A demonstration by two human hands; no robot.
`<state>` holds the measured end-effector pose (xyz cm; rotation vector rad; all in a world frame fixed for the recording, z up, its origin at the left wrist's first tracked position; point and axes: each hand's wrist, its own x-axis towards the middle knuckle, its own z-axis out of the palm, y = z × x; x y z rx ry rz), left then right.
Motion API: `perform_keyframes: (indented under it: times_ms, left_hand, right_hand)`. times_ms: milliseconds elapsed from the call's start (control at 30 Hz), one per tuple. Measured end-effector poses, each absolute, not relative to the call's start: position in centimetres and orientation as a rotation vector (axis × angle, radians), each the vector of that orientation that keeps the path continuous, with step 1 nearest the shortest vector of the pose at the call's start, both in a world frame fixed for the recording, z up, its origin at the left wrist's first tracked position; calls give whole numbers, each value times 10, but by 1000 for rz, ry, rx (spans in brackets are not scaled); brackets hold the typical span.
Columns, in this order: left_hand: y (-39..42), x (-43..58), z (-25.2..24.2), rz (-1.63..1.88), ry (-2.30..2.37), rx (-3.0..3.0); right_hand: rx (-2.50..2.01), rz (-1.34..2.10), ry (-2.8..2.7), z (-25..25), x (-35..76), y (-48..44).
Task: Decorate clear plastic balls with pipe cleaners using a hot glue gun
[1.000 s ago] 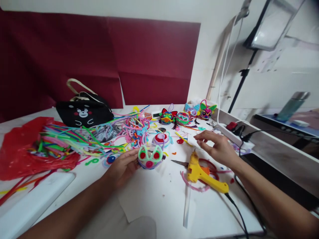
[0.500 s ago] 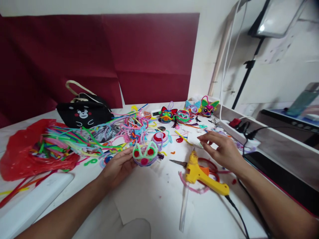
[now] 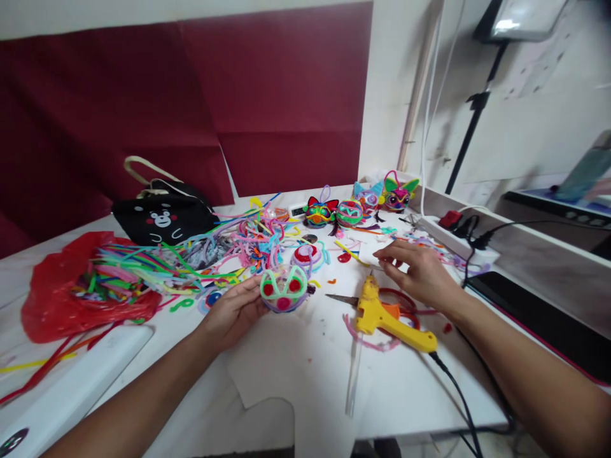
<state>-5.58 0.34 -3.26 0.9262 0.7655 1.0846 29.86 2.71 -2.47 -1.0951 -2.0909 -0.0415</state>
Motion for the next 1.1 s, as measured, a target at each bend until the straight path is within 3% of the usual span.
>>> perform_keyframes:
  times_ms: [1100]
  left_hand:
    - [-9,-50,-23,784,968,918]
  right_hand:
    - [-1136,48,-2182,-26,293,23]
